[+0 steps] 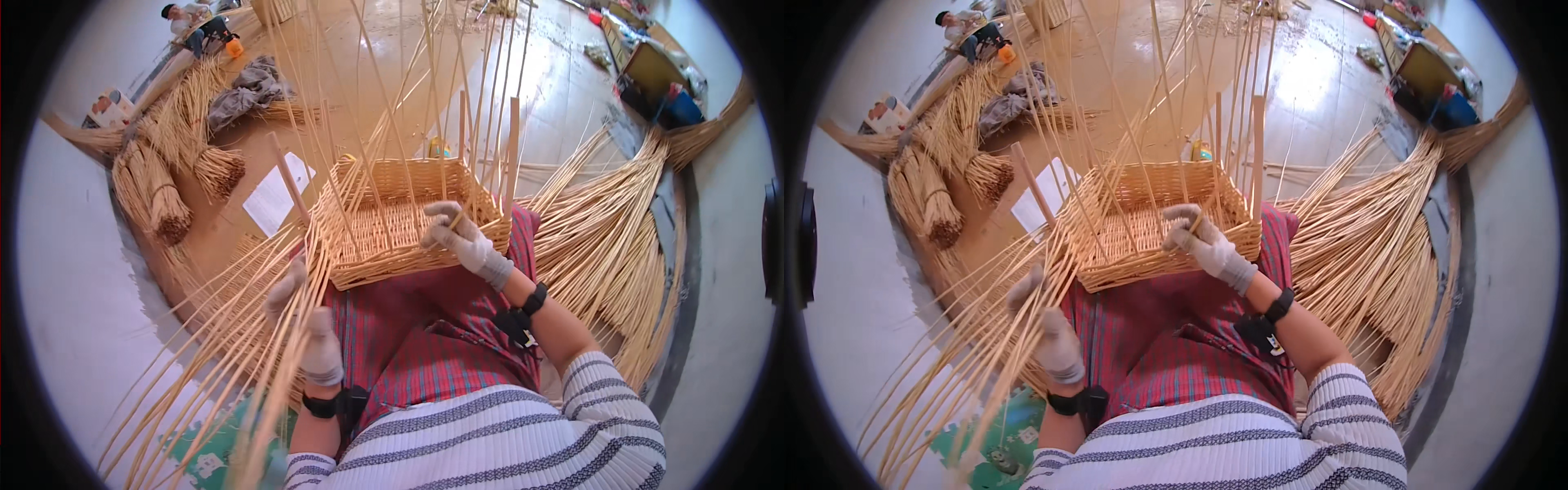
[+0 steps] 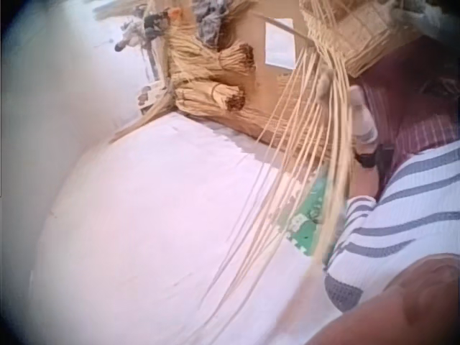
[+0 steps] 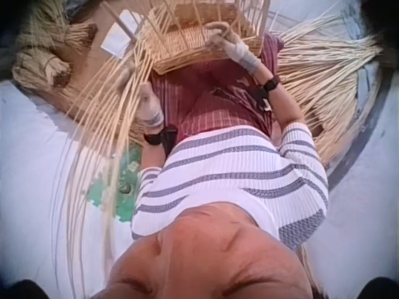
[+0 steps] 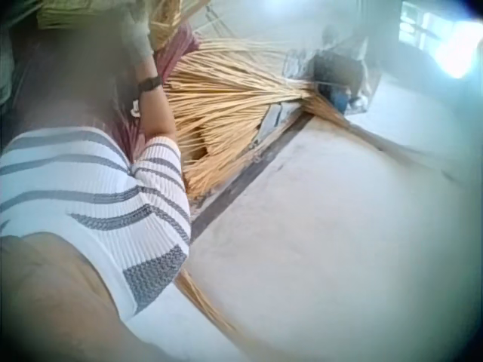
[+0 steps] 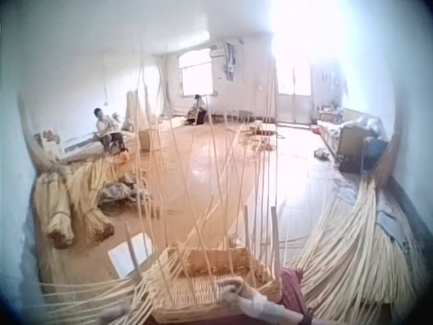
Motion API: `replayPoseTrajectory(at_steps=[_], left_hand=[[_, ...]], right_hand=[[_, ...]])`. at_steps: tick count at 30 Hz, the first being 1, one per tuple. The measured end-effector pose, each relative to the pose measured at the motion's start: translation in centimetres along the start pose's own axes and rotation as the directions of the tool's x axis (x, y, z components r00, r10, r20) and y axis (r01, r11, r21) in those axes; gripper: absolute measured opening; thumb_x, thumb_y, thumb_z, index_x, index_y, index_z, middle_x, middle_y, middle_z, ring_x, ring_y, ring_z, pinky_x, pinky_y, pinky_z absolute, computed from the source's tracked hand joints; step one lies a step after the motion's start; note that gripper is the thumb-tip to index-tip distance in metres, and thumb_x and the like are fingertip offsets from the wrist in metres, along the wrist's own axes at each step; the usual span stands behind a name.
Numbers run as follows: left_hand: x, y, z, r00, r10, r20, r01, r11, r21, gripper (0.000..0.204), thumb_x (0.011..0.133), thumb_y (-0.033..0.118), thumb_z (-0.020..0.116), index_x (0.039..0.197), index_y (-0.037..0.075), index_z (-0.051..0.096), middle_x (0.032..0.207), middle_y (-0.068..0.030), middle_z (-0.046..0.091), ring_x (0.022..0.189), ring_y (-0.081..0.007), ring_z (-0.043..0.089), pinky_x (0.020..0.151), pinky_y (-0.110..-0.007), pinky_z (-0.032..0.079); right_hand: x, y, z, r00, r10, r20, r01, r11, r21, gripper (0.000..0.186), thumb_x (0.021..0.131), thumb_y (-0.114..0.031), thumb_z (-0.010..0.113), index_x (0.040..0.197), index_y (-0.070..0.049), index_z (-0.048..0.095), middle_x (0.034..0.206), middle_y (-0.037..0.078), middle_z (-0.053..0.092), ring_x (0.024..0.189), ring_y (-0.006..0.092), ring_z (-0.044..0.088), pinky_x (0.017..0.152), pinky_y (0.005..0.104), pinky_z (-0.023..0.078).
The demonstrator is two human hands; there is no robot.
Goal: Weaving a rectangular basket using long straw or reeds.
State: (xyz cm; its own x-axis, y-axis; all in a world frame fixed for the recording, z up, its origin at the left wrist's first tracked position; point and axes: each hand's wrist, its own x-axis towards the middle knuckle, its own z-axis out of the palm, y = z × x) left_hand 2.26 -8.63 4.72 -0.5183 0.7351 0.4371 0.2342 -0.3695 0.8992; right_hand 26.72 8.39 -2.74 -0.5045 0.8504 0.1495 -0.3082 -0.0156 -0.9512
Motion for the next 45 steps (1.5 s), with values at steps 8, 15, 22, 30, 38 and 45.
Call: replayPoseTrajectory(at_steps=[8,15,22,30,38,45], left_hand=[[-1.0,-9.1,0.6,0.98,-0.198,0.036,0.168,0.903,0.395,0.068,0.086,0.023,0.087,0.141,-0.003,0.056,0.132,-0.0211,0.066,0.122,-0.0349,0.061,0.107,-0.043,0.047],[0.7,-9.9,1.1,0.905,-0.417,0.087,0.388,0.891,0.236,0.035,0.087,0.024,0.087,0.106,-0.001,0.072,0.094,-0.0118,0.075,0.084,-0.0231,0.069,0.079,-0.038,0.056],[0.4,-9.2,1.7,0.938,-0.347,-0.022,0.339,0.9,0.272,0.036,0.084,0.028,0.089,0.1,0.001,0.071,0.087,-0.0065,0.071,0.077,-0.0214,0.064,0.074,-0.038,0.054],[0.3,-13.2,2.2,0.791,-0.588,-0.169,0.611,0.766,0.198,0.047,0.081,0.036,0.092,0.094,0.0,0.065,0.082,-0.0068,0.066,0.075,-0.0243,0.059,0.075,-0.041,0.051],[2.4,-10.3,2.8,0.791,-0.574,-0.21,0.604,0.787,0.125,0.067,0.083,0.023,0.09,0.138,0.001,0.059,0.127,-0.0137,0.068,0.112,-0.0263,0.063,0.098,-0.037,0.051],[1.5,-12.6,0.4,0.779,-0.612,-0.137,0.626,0.772,0.107,0.05,0.093,0.024,0.08,0.135,0.004,0.06,0.124,-0.0117,0.068,0.103,-0.0217,0.067,0.083,-0.034,0.057]], right_hand=[[-1.0,-0.7,1.7,0.949,-0.126,-0.288,-0.054,0.836,-0.546,0.01,0.095,-0.006,0.073,0.105,-0.003,0.073,0.09,0.006,0.075,0.085,0.0101,0.069,0.078,0.028,0.056],[-0.5,0.1,2.8,0.931,-0.272,-0.245,0.009,0.688,-0.726,0.011,0.098,-0.003,0.069,0.109,-0.003,0.073,0.087,0.005,0.074,0.082,0.0098,0.071,0.074,0.026,0.057],[-5.0,-2.8,7.1,0.932,-0.285,-0.224,0.114,0.818,-0.563,0.013,0.1,0.0,0.064,0.11,0.0,0.073,0.083,0.007,0.072,0.069,0.0114,0.069,0.066,0.0246,0.057],[5.8,-6.8,10.3,0.909,-0.388,0.149,0.366,0.576,-0.73,0.028,0.095,-0.006,0.066,0.122,-0.013,0.07,0.109,0.01,0.076,0.091,0.0294,0.077,0.076,0.037,0.061],[16.9,-7.4,16.2,0.996,-0.087,0.001,0.055,0.622,-0.781,0.092,0.096,-0.013,0.063,0.168,-0.03,0.01,0.158,0.032,0.041,0.112,0.0364,0.072,0.093,0.0427,0.057],[-0.7,-2.8,5.2,0.893,-0.353,-0.28,0.219,0.883,-0.416,0.036,0.105,-0.01,0.058,0.139,-0.007,0.047,0.108,0.01,0.071,0.086,0.0185,0.072,0.074,0.0316,0.059]])
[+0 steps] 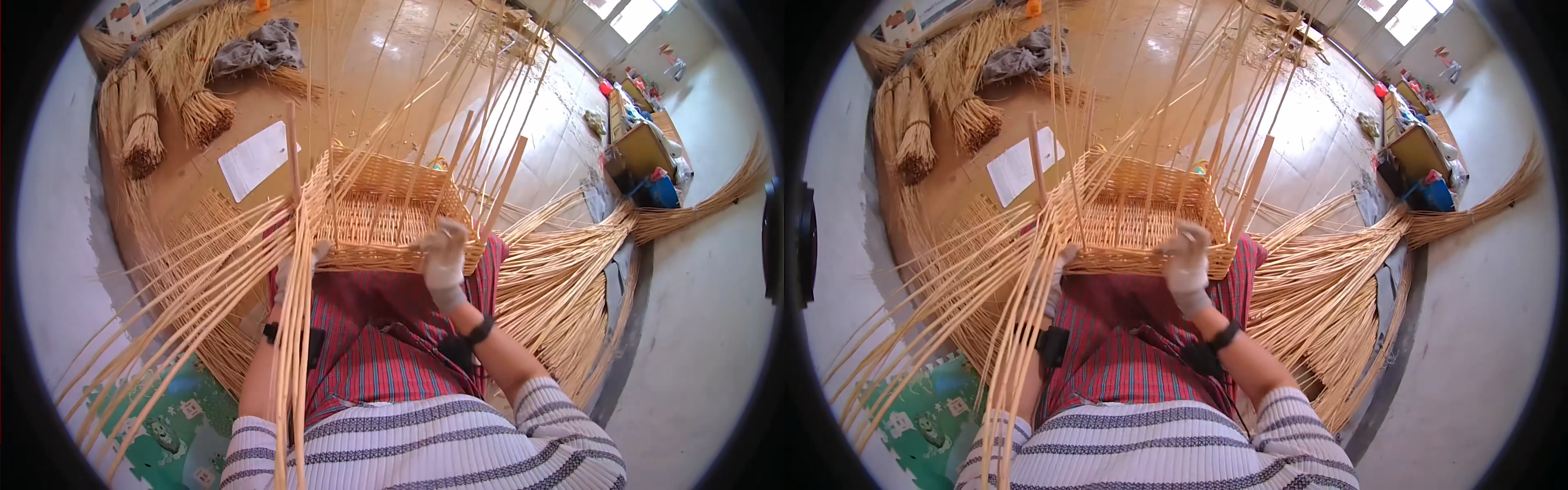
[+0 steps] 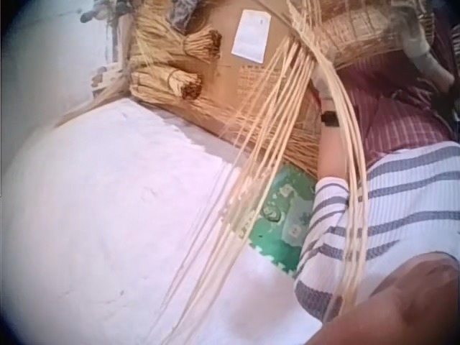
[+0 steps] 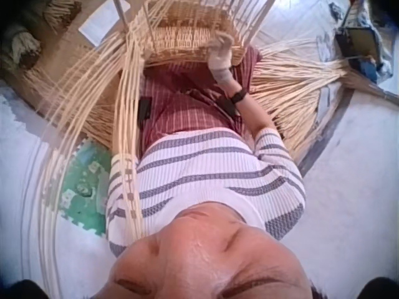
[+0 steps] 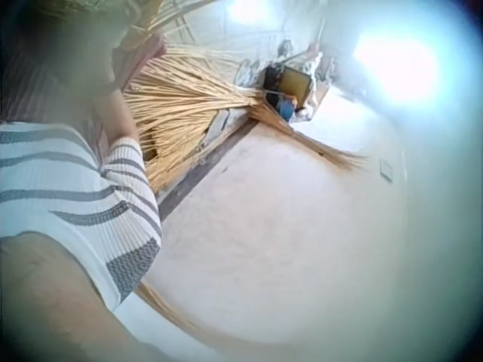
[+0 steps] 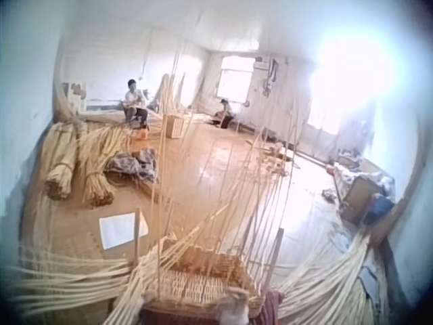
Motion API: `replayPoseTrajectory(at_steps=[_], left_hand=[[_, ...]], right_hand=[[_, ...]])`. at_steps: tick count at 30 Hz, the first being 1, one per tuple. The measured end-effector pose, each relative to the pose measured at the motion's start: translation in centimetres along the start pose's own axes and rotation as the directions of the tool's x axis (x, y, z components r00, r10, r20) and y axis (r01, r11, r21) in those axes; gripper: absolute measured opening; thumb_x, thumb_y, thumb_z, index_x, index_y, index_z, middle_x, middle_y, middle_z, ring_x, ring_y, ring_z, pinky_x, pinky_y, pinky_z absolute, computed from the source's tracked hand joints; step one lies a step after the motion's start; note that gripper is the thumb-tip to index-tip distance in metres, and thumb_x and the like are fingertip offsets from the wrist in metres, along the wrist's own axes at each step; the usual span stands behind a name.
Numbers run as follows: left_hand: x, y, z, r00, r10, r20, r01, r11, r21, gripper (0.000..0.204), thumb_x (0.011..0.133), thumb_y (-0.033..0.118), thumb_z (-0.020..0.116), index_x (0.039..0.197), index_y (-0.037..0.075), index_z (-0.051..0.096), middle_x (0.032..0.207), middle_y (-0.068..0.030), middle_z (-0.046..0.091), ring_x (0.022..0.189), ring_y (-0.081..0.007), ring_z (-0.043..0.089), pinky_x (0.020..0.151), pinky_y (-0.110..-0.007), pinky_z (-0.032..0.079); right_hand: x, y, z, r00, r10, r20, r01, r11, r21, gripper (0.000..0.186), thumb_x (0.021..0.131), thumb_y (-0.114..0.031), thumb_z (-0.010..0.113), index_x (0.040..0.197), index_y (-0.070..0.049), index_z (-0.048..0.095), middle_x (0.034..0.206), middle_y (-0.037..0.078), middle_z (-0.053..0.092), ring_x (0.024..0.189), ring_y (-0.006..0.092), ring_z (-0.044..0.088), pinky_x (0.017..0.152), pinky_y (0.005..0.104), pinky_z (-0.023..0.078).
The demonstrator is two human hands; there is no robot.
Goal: Weaving a rectangular basket using long straw or reeds.
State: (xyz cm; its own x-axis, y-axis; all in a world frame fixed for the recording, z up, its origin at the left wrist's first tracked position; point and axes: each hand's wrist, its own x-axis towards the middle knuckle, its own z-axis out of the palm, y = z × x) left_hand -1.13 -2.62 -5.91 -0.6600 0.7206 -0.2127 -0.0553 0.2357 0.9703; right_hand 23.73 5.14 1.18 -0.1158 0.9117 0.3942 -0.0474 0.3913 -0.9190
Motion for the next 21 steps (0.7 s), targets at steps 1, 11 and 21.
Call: replayPoseTrajectory(at_steps=[1,11,21], left_hand=[[-0.7,-0.4,-0.5,1.0,-0.01,-0.012,0.01,1.0,-0.026,0.049,0.094,0.025,0.078,0.135,0.004,0.06,0.123,-0.0115,0.069,0.102,-0.0215,0.067,0.082,-0.034,0.057],[-3.9,5.0,6.4,0.864,-0.15,0.481,0.004,0.957,0.291,0.022,0.106,0.028,0.062,0.114,0.008,0.067,0.089,-0.0058,0.07,0.073,-0.0139,0.068,0.061,-0.027,0.055],[-1.1,0.7,8.9,0.907,-0.151,0.393,0.011,0.941,0.337,0.035,0.105,0.042,0.063,0.095,0.008,0.07,0.059,-0.0077,0.062,0.04,-0.0176,0.052,0.044,-0.036,0.044]], right_hand=[[-1.1,0.9,-2.1,0.912,0.411,-0.009,-0.396,0.884,0.249,0.029,0.106,-0.015,0.059,0.133,-0.005,0.053,0.103,0.008,0.073,0.084,0.0152,0.072,0.068,0.0288,0.057],[-1.8,3.2,-8.2,0.94,0.326,-0.099,-0.27,0.891,0.366,0.016,0.1,0.006,0.062,0.106,-0.008,0.056,0.103,0.011,0.074,0.091,0.0154,0.07,0.072,0.0251,0.057],[12.7,-3.4,4.4,0.95,0.011,0.312,0.123,0.906,-0.405,0.088,0.09,0.004,0.059,0.166,-0.018,0.022,0.168,0.022,0.029,0.133,0.0366,0.059,0.108,0.0412,0.048]])
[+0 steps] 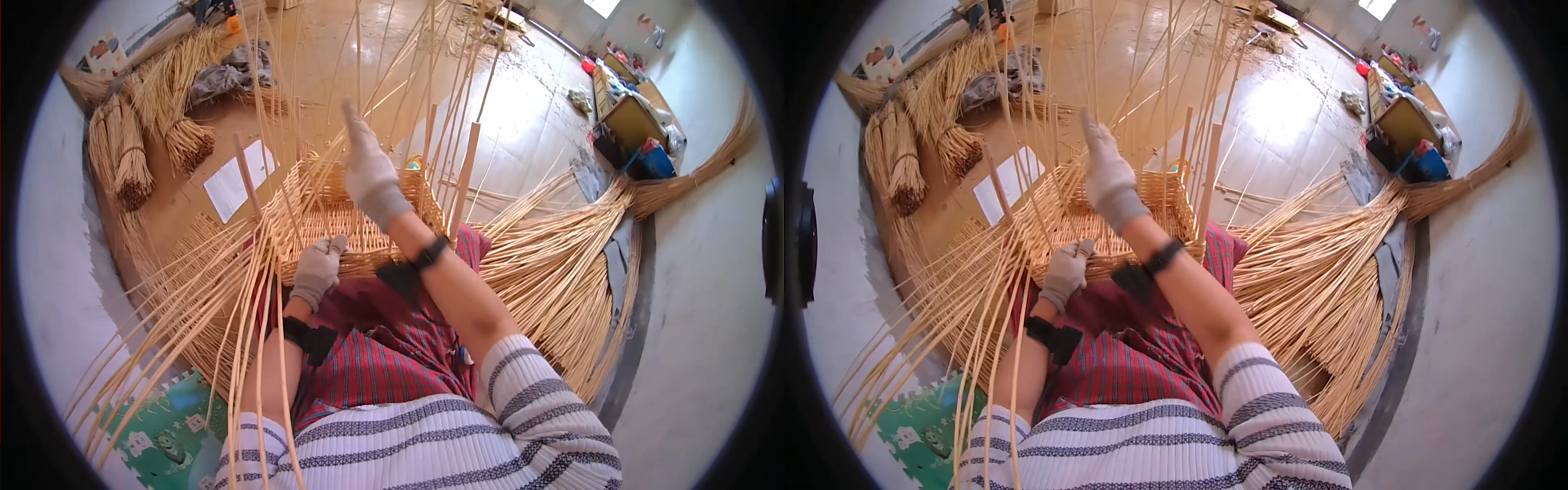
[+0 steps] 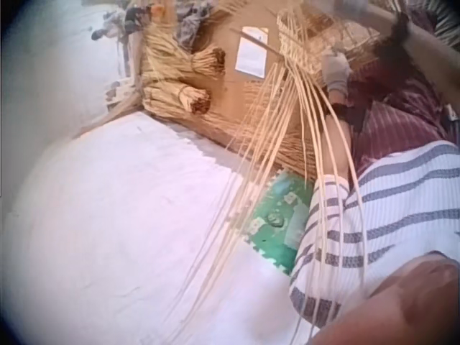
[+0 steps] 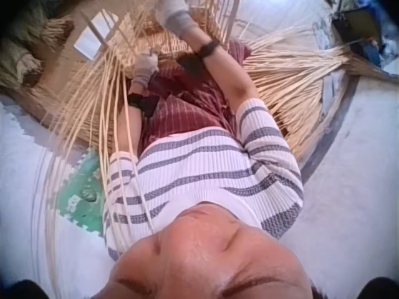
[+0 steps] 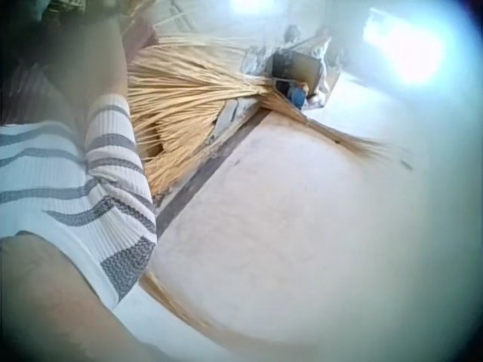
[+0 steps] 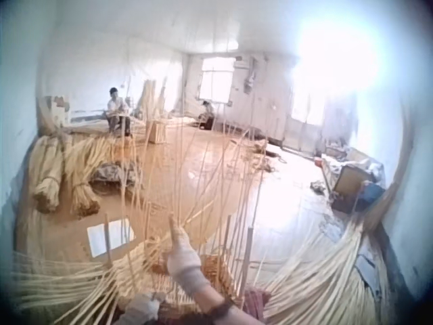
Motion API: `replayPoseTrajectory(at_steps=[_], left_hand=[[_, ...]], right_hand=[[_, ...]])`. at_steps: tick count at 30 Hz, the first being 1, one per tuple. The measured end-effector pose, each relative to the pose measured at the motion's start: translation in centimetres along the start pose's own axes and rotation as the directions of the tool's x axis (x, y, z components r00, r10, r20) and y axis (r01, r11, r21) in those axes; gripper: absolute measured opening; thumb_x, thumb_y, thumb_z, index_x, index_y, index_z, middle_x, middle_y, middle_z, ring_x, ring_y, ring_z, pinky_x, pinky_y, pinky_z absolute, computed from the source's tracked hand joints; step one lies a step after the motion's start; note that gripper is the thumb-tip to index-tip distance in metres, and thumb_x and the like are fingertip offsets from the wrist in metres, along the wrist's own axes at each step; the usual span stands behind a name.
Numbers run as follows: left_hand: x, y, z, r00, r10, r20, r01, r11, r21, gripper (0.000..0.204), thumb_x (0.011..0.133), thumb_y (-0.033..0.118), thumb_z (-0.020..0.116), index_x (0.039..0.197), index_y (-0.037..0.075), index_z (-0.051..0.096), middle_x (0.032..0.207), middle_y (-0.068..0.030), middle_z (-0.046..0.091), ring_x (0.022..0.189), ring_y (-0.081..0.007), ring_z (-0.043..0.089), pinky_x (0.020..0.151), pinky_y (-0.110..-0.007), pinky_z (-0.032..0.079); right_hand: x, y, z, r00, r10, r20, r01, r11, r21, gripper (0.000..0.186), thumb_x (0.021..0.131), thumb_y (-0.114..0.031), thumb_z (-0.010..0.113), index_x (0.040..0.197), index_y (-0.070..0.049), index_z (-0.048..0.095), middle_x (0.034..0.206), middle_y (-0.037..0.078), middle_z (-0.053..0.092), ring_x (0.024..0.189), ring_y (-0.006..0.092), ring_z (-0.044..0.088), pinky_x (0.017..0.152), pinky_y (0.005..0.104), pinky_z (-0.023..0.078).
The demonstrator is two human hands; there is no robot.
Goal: Weaving a rectangular basket using long straw or reeds.
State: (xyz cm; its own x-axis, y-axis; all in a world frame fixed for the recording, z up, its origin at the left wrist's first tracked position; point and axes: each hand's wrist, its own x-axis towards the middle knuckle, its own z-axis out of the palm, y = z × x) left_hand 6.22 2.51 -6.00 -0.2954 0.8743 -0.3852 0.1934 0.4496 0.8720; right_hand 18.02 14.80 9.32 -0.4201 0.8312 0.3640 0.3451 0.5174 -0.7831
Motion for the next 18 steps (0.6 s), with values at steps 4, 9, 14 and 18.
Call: replayPoseTrajectory(at_steps=[4,9,14,18], left_hand=[[-0.3,1.9,-1.4,0.998,-0.048,0.042,0.052,0.993,-0.109,0.028,0.102,0.036,0.069,0.095,0.009,0.066,0.057,-0.0001,0.055,0.036,-0.0121,0.047,0.034,-0.031,0.033],[-0.2,4.0,-1.0,0.872,0.457,-0.175,-0.424,0.884,0.196,0.048,0.082,0.041,0.09,0.102,0.009,0.059,0.069,-0.0051,0.065,0.059,-0.0186,0.065,0.055,-0.037,0.05],[0.4,5.6,0.3,0.879,0.332,-0.342,-0.175,0.892,0.416,0.062,0.078,0.052,0.089,0.111,0.009,0.06,0.08,-0.0079,0.069,0.071,-0.0232,0.067,0.067,-0.038,0.053],[-1.9,6.7,0.8,0.651,0.447,-0.614,-0.51,0.856,0.082,0.047,0.096,0.049,0.072,0.122,0.011,0.062,0.095,-0.0115,0.073,0.077,-0.028,0.069,0.074,-0.041,0.056]], right_hand=[[-11.4,8.2,-2.6,0.939,-0.023,-0.343,0.096,0.975,0.198,0.054,0.102,0.0,0.048,0.151,-0.014,0.032,0.122,0.014,0.065,0.1,0.0301,0.071,0.091,0.0381,0.056],[-18.4,11.6,-2.5,0.845,0.404,-0.35,-0.084,0.748,0.659,0.016,0.114,-0.022,0.038,0.128,-0.014,0.041,0.089,0.01,0.072,0.068,0.0101,0.064,0.044,0.0204,0.041],[-16.7,6.6,-2.9,0.871,0.127,-0.475,0.173,0.825,0.537,0.02,0.111,-0.028,0.053,0.123,-0.013,0.05,0.09,0.007,0.073,0.069,0.0088,0.063,0.051,0.0244,0.045],[-18.3,9.1,-6.6,0.822,0.442,-0.358,-0.262,0.853,0.452,0.012,0.105,-0.018,0.065,0.112,-0.011,0.058,0.096,0.008,0.075,0.075,0.0093,0.064,0.056,0.0222,0.046]])
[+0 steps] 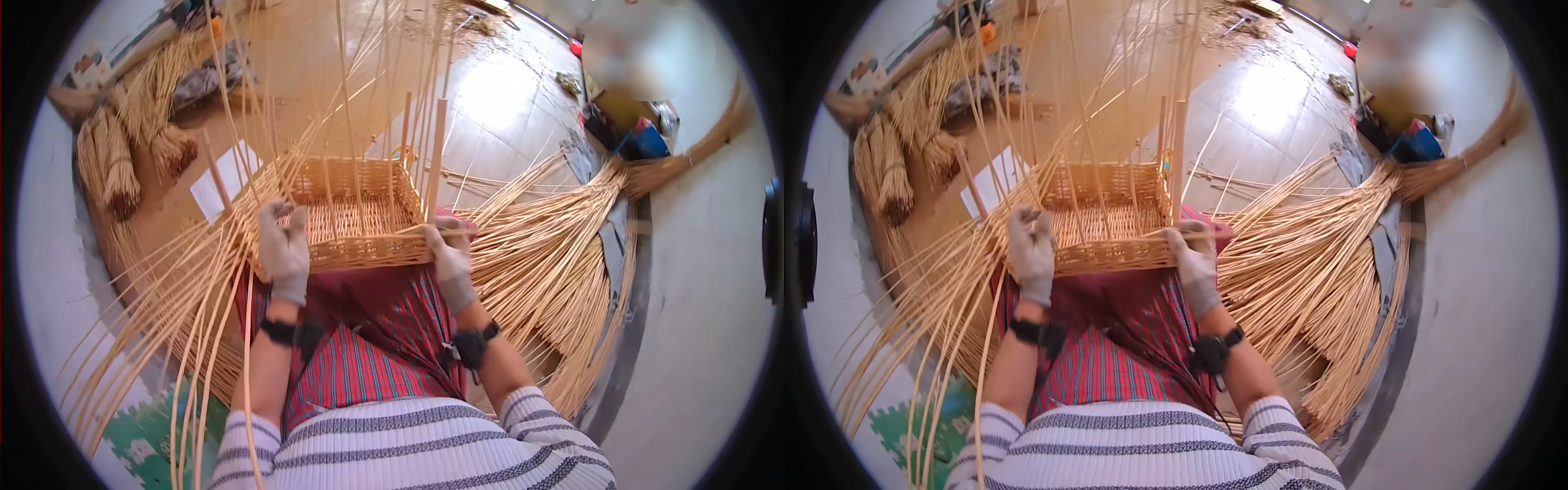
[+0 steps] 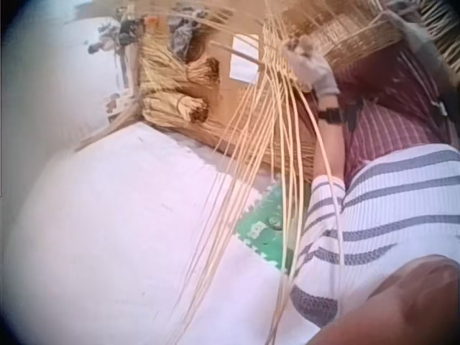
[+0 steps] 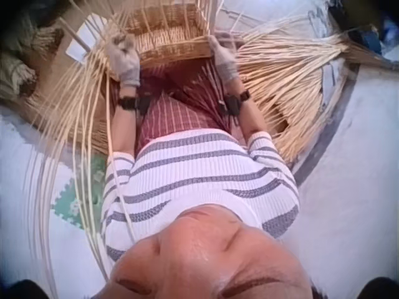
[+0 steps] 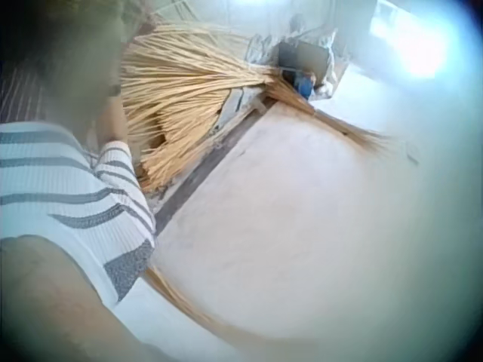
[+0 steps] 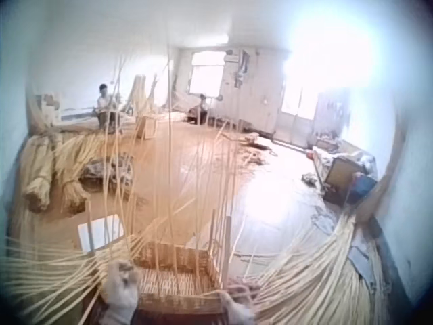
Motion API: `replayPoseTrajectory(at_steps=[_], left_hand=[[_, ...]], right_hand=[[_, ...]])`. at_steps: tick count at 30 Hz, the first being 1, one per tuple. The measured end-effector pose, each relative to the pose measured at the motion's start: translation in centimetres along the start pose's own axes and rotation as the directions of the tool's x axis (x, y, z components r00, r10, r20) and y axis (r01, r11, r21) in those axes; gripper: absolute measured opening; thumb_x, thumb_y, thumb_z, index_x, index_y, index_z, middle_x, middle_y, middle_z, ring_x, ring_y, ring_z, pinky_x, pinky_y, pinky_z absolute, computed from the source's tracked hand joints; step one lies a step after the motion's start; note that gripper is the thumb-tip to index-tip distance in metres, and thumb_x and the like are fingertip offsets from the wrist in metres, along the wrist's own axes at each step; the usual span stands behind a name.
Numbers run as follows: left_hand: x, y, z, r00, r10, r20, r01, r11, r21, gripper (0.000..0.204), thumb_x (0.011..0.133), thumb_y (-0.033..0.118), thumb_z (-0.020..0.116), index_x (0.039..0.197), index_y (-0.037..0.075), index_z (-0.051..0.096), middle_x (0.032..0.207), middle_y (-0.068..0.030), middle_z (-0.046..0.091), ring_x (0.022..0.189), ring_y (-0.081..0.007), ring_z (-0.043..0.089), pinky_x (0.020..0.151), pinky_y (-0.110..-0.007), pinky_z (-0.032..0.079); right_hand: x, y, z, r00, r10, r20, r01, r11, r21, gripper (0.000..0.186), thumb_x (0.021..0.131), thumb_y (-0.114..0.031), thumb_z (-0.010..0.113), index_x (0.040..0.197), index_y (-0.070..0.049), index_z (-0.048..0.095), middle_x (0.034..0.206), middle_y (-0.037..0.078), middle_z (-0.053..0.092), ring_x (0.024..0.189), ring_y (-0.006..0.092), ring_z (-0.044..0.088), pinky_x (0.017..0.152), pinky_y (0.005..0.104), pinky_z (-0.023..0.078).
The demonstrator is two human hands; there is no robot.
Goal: Weaving a rectangular basket using long straw or reeds.
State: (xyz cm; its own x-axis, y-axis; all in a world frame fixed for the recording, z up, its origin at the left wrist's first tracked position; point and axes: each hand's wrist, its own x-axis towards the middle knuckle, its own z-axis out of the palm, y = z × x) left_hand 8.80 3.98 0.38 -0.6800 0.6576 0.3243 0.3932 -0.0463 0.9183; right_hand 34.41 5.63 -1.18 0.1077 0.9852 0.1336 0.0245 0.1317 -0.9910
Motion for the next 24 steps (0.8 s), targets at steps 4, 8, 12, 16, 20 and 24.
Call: replayPoseTrajectory(at_steps=[4,8,12,16,20,24], left_hand=[[-1.6,1.8,2.9,0.578,-0.299,0.759,-0.1,0.898,0.429,0.045,0.107,0.051,0.051,0.132,0.015,0.062,0.1,-0.0194,0.073,0.083,-0.03,0.074,0.076,-0.042,0.057],[-2.0,1.4,5.5,0.401,-0.522,0.753,-0.031,0.814,0.58,0.062,0.106,0.058,0.045,0.122,0.004,0.07,0.109,-0.0251,0.073,0.102,-0.0398,0.071,0.083,-0.046,0.058],[-2.3,0.1,6.5,0.539,-0.496,0.681,-0.044,0.79,0.611,0.067,0.107,0.058,0.04,0.112,0.0,0.073,0.102,-0.0249,0.074,0.104,-0.0347,0.072,0.082,-0.045,0.058],[-2.2,0.0,6.3,0.494,-0.451,0.743,-0.122,0.81,0.573,0.05,0.107,0.047,0.053,0.121,0.002,0.067,0.095,-0.0222,0.074,0.101,-0.0336,0.073,0.081,-0.046,0.058],[-1.5,1.9,6.1,0.294,-0.618,0.729,0.539,0.737,0.408,0.058,0.093,0.044,0.078,0.13,0.005,0.057,0.091,-0.0189,0.074,0.095,-0.0346,0.073,0.081,-0.049,0.056],[-0.1,4.5,8.5,0.829,-0.192,0.525,-0.072,0.894,0.441,0.071,0.079,0.051,0.089,0.125,0.007,0.056,0.089,-0.0161,0.073,0.086,-0.0282,0.073,0.077,-0.044,0.055]], right_hand=[[-0.1,3.4,-4.1,0.94,0.327,-0.101,-0.239,0.838,0.492,0.011,0.098,-0.008,0.072,0.103,-0.01,0.062,0.104,0.007,0.075,0.078,0.011,0.065,0.061,0.0266,0.049],[4.8,-0.4,0.4,0.973,-0.231,-0.012,0.224,0.953,-0.204,0.027,0.096,-0.006,0.068,0.122,-0.009,0.06,0.116,0.014,0.074,0.098,0.0278,0.073,0.078,0.038,0.056],[11.7,-6.1,7.9,0.792,-0.525,0.312,0.61,0.645,-0.46,0.056,0.099,-0.005,0.06,0.152,-0.015,0.044,0.121,0.016,0.067,0.107,0.0324,0.07,0.09,0.0393,0.056],[9.5,-2.9,3.7,0.973,-0.165,0.16,0.167,0.986,0.002,0.048,0.106,-0.006,0.053,0.151,-0.015,0.038,0.092,0.009,0.067,0.088,0.0196,0.069,0.079,0.0273,0.055],[4.6,3.9,-4.0,0.996,-0.055,-0.067,0.073,0.95,0.304,0.024,0.11,-0.01,0.049,0.133,-0.01,0.041,0.083,0.004,0.065,0.082,0.0151,0.067,0.065,0.0236,0.052],[2.7,3.7,-2.9,0.978,-0.187,-0.092,0.203,0.956,0.211,0.009,0.11,-0.009,0.048,0.118,-0.007,0.047,0.077,0.005,0.056,0.072,0.0174,0.063,0.07,0.0336,0.056]])
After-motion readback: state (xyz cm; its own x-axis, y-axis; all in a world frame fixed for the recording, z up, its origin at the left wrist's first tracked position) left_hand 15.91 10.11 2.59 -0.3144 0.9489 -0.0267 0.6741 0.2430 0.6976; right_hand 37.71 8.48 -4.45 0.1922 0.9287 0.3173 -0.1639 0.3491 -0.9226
